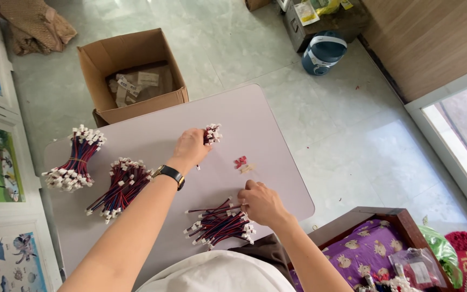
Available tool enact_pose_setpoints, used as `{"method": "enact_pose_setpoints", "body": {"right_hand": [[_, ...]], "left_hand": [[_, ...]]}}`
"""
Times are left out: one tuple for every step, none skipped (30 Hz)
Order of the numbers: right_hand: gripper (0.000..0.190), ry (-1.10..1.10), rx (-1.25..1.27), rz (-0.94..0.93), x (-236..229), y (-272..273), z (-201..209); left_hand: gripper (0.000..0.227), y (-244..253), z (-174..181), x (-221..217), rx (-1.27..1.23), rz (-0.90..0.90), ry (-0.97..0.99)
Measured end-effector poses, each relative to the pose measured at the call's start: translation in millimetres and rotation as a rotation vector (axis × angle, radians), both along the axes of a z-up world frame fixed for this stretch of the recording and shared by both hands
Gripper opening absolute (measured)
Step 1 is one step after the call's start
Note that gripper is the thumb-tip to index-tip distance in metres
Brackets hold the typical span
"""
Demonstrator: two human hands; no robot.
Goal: The person manually attaches small red components to connectors on wire bundles and packages them into bags.
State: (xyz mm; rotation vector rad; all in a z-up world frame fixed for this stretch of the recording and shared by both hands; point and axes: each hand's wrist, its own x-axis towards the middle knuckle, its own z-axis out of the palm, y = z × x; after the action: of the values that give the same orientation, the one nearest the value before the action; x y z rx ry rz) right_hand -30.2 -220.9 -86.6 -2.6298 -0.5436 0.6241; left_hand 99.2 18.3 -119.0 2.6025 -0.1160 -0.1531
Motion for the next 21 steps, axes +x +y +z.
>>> {"method": "enact_pose_setpoints", "body": {"right_hand": [[0.017,0.004,-0.002,-0.006,-1.0,-2.3,-2.5],[0.013,-0.010,0.018,0.013,-0.3,-4.7,-5.3],[0.011,-0.024,0.038,0.032,0.3,-6.9,-8.0],[0.011,-0.023,0.038,0.032,1.7,-8.6,-8.6],[0.010,-0.007,0.038,0.034,2.5,-9.6,-9.1],[0.009,0.011,0.040,0.043,2.4,-8.6,-9.9],[0.009,0.014,0.043,0.049,2.2,-5.1,2.5],[0.012,0.161,0.122,-0.134,5.8,-2.1,15.4],[0.015,0.309,0.199,-0.316,9.4,0.4,28.3],[0.015,0.311,0.199,-0.316,11.7,-1.6,13.3],[0.015,0.371,0.488,-0.408,13.9,-4.4,-2.1],[0.015,0.429,0.775,-0.499,14.3,-9.9,-17.4],[0.015,0.432,0.770,-0.504,14.6,-10.4,-16.4],[0.016,0.506,0.904,-0.589,18.1,-7.0,-15.7],[0.018,0.580,1.038,-0.675,21.4,-3.1,-14.6],[0.018,0.581,1.039,-0.669,24.1,0.3,-7.1],[0.019,0.622,1.077,-0.731,26.5,3.8,0.6],[0.020,0.664,1.113,-0.796,27.0,6.8,8.2],[0.020,0.668,1.113,-0.793,25.8,9.3,11.9],[0.023,0.649,1.099,-0.760,25.7,9.9,16.1],[0.026,0.630,1.086,-0.727,25.8,10.4,20.4]], "left_hand": [[0.028,-0.3,-10.5,0.1,-0.002,-0.006,0.004],[0.024,-0.6,-21.2,1.6,0.021,-0.027,-0.022],[0.019,-0.7,-31.8,2.9,0.044,-0.049,-0.049],[0.019,-2.5,-27.5,3.3,0.044,-0.048,-0.048],[0.021,-3.7,-23.1,3.0,0.093,-0.097,-0.043],[0.024,-1.8,-18.9,0.2,0.144,-0.139,-0.036],[0.024,-0.4,-15.9,-4.8,0.147,-0.133,-0.032],[0.026,0.4,-12.0,-5.8,0.088,-0.113,-0.036],[0.029,0.8,-8.1,-6.7,0.029,-0.094,-0.040],[0.029,-1.3,10.4,-14.0,0.030,-0.095,-0.038],[0.029,-4.1,28.6,-21.3,-0.113,-0.035,0.068],[0.030,-9.7,45.5,-29.8,-0.260,0.023,0.178],[0.030,-14.5,48.4,-41.0,-0.264,0.021,0.183],[0.028,-15.4,52.8,-50.1,-0.425,0.020,0.213],[0.027,-15.7,57.5,-59.2,-0.588,0.018,0.242],[0.027,-17.6,65.9,-66.6,-0.586,0.023,0.238],[0.026,-19.5,74.3,-74.3,-0.652,-0.007,0.252],[0.025,-21.9,82.3,-83.4,-0.719,-0.037,0.268],[0.025,-21.6,91.9,-87.8,-0.718,-0.033,0.267],[0.024,-23.1,101.2,-90.7,-0.627,-0.017,0.333],[0.023,-24.8,110.7,-93.5,-0.535,-0.002,0.398]]}}
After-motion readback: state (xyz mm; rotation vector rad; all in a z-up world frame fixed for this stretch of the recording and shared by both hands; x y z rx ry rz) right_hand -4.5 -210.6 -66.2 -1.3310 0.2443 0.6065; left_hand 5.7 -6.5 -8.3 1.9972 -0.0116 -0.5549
